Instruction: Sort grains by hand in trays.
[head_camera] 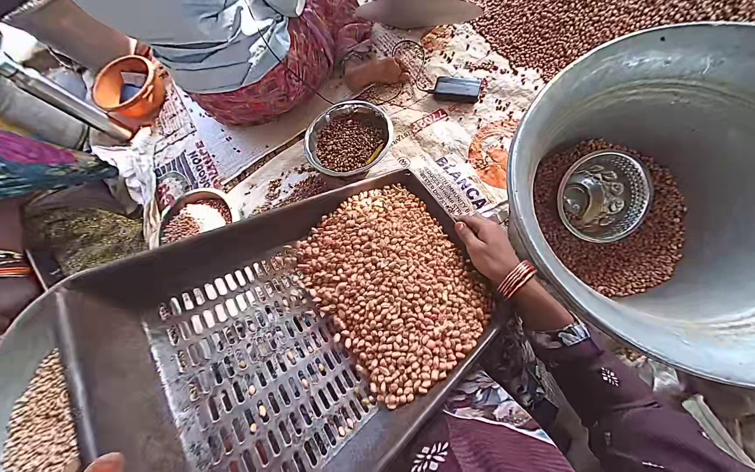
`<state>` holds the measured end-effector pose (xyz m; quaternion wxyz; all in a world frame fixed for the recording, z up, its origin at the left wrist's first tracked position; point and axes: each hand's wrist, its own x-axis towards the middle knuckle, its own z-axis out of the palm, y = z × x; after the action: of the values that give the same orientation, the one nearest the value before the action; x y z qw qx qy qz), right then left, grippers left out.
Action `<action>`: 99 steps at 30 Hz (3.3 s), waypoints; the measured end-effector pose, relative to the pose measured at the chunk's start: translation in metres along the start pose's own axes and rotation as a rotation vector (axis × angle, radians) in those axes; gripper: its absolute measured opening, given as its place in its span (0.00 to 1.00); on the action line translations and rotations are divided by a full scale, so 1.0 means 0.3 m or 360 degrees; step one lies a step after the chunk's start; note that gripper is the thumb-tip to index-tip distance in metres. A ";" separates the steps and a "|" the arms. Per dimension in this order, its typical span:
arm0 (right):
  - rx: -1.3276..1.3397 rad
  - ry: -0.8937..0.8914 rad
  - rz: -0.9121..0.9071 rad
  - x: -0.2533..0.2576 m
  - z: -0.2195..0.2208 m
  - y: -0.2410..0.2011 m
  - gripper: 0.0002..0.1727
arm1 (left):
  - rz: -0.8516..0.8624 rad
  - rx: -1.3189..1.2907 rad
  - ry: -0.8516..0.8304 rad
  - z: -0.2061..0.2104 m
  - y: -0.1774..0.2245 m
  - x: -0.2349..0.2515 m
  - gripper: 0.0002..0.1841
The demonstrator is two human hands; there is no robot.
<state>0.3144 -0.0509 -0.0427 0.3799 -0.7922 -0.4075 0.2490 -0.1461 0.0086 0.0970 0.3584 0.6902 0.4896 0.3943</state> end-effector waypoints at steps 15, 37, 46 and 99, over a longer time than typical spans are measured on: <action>-0.0839 -0.0207 -0.0514 0.027 -0.030 -0.104 0.21 | -0.0127 0.1281 -0.0714 0.269 -0.207 0.089 0.35; -0.0999 -0.0488 -0.0381 0.384 0.009 -0.275 0.13 | 0.0594 0.0755 -0.0894 1.044 -0.245 0.459 0.11; -0.1201 -0.0730 -0.0210 0.418 0.134 -0.230 0.14 | -0.0404 -0.0627 -0.0838 0.941 -0.239 0.481 0.16; -0.0554 -0.0942 -0.0762 0.235 0.054 -0.211 0.08 | 0.0316 0.0347 -0.1002 0.909 -0.240 0.219 0.15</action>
<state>0.3125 0.0384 -0.0074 0.1542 -0.6217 -0.7077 0.2981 0.0835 0.0608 -0.0715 0.3760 0.8564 0.3248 0.1404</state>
